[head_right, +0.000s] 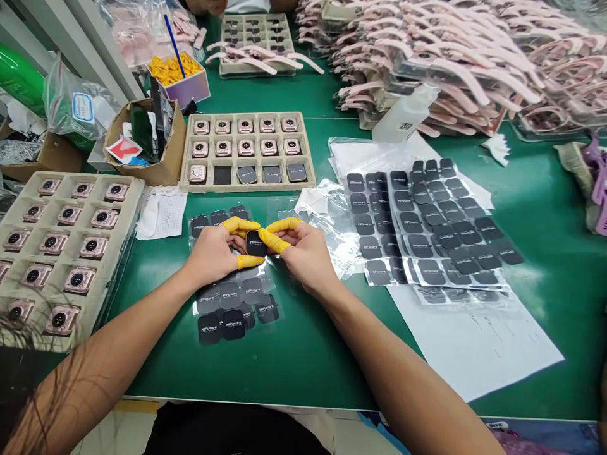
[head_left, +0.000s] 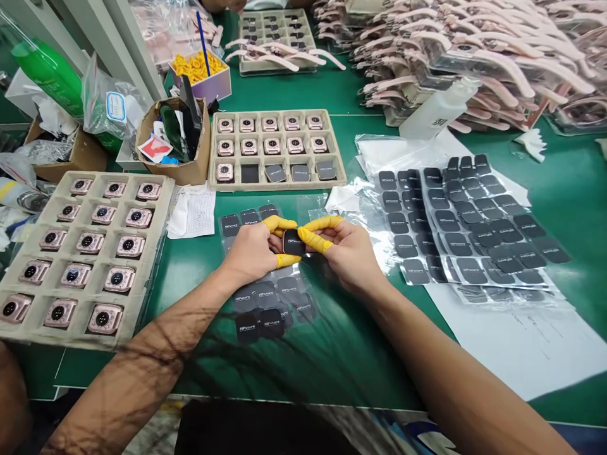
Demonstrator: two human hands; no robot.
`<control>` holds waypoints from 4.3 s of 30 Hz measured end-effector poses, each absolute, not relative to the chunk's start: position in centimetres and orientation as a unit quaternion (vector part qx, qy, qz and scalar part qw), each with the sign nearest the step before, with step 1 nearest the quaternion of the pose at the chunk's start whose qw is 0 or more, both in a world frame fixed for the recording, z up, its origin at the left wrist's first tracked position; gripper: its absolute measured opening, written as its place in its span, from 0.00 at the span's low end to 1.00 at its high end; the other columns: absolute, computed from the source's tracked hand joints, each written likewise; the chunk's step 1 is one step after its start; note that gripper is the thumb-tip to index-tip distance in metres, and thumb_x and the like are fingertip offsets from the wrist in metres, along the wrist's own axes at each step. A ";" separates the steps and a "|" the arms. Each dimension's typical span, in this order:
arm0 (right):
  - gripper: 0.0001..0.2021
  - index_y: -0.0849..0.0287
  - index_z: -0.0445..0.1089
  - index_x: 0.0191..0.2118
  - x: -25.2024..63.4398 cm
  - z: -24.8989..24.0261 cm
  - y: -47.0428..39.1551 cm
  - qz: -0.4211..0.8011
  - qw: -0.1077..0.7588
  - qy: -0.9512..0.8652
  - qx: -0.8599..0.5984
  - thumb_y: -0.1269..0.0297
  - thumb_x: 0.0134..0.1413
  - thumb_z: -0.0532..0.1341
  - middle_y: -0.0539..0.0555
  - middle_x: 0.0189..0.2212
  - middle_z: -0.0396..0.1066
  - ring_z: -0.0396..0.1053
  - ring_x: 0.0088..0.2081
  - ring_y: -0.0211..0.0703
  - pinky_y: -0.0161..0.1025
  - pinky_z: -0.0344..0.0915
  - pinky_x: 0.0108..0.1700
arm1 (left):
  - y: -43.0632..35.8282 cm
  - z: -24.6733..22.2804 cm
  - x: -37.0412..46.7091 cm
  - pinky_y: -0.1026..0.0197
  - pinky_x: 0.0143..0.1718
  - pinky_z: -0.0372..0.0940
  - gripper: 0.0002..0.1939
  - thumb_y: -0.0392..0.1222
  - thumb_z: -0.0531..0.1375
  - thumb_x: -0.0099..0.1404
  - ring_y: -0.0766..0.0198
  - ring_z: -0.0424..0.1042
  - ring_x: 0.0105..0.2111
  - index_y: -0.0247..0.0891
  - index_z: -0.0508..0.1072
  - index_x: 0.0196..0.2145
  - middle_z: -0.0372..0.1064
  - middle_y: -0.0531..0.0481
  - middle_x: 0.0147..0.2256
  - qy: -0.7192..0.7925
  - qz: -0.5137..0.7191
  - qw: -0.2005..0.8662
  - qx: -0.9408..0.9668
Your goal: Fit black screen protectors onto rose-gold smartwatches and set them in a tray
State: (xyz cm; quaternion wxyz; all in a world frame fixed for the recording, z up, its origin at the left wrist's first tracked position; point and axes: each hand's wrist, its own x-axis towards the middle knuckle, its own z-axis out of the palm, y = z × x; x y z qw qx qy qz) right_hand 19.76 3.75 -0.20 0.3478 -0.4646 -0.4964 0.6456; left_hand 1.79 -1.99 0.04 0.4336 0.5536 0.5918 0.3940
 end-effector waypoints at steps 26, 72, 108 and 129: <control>0.22 0.58 0.77 0.32 19.7 -1.0 3.7 0.630 0.353 -0.528 -0.446 0.48 0.37 0.80 0.50 0.28 0.77 0.75 0.32 0.40 0.39 0.75 0.36 | -2.0 -0.3 1.7 0.62 0.37 0.71 0.29 0.38 0.74 0.52 0.64 0.78 0.30 0.35 0.80 0.53 0.79 0.53 0.30 0.603 0.380 0.415 0.565; 0.17 0.55 0.79 0.55 19.9 -1.9 2.6 0.193 0.239 -0.928 -0.211 0.54 0.69 0.61 0.64 0.45 0.76 0.71 0.43 0.59 0.57 0.75 0.46 | 11.2 9.2 -8.2 0.57 0.49 0.68 0.06 0.28 0.68 0.49 0.50 0.78 0.42 0.34 0.81 0.27 0.79 0.41 0.31 0.703 -0.139 0.088 0.692; 0.21 0.46 0.76 0.60 23.8 0.3 5.9 0.169 0.262 -0.897 -0.314 0.50 0.64 0.63 0.64 0.57 0.69 0.71 0.54 0.61 0.60 0.73 0.55 | -4.2 1.3 1.0 0.54 0.40 0.78 0.37 0.37 0.81 0.37 0.56 0.82 0.34 0.45 0.76 0.46 0.80 0.52 0.34 0.567 0.470 0.569 0.365; 0.23 0.42 0.69 0.64 23.1 -0.7 -3.2 0.155 0.239 -0.913 -0.291 0.52 0.65 0.65 0.62 0.65 0.69 0.71 0.62 0.65 0.66 0.71 0.57 | -3.6 -0.7 1.1 0.64 0.37 0.72 0.34 0.37 0.81 0.43 0.65 0.80 0.33 0.36 0.76 0.47 0.80 0.48 0.40 0.556 0.526 0.521 0.377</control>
